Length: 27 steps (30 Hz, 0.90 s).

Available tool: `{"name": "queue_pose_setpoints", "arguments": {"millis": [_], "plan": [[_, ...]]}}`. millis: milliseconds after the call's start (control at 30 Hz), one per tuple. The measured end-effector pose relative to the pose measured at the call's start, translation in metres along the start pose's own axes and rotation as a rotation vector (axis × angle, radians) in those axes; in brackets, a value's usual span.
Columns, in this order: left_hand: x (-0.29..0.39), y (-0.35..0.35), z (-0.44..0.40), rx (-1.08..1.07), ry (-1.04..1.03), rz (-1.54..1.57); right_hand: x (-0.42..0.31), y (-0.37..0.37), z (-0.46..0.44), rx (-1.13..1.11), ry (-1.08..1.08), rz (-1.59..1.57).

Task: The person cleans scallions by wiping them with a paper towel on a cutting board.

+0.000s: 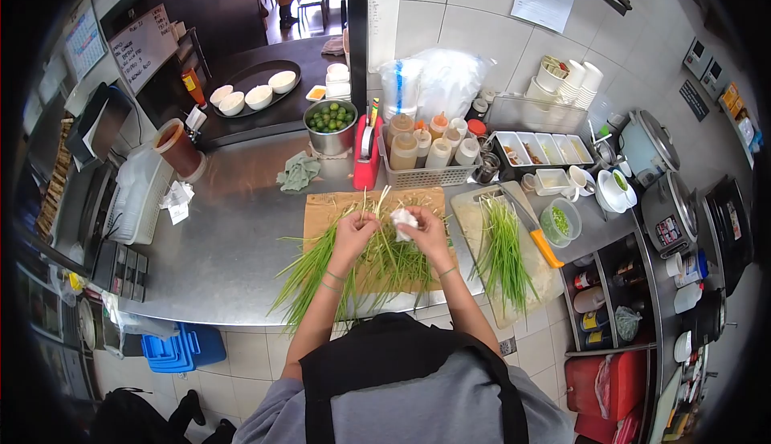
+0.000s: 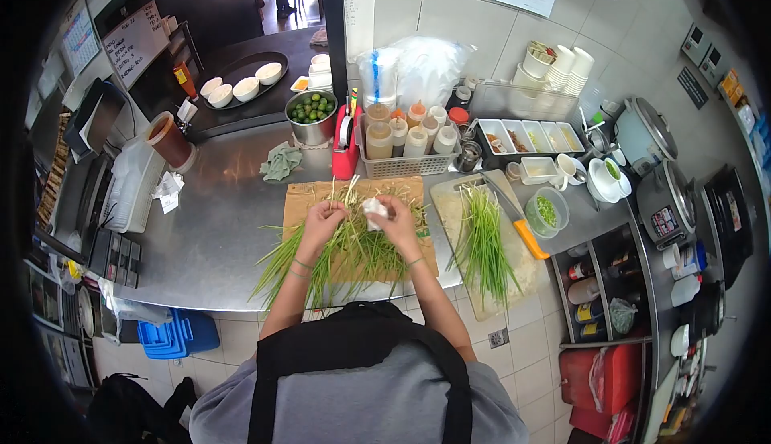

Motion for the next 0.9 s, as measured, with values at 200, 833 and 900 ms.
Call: {"name": "queue_pose_setpoints", "arguments": {"millis": [200, 833, 900], "plan": [[-0.006, -0.008, -0.006, -0.071, 0.011, -0.106, 0.022, 0.0, 0.002, -0.116, -0.113, 0.12], [-0.025, -0.025, 0.001, -0.034, 0.045, -0.022, 0.001, -0.015, 0.004, -0.198, -0.096, -0.023], [-0.029, -0.025, 0.001, -0.007, 0.024, 0.005, -0.001, -0.015, 0.004, -0.198, -0.089, -0.021]]}}
Point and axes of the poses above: each hand's wrist, its own z-axis away from the middle knuckle, its own y-axis out of the back of the hand, x = y × z, the point moved 5 cm from there along -z, towards the middle knuckle, and after that the axes turned 6 degrees about x, right-handed, at the moved point
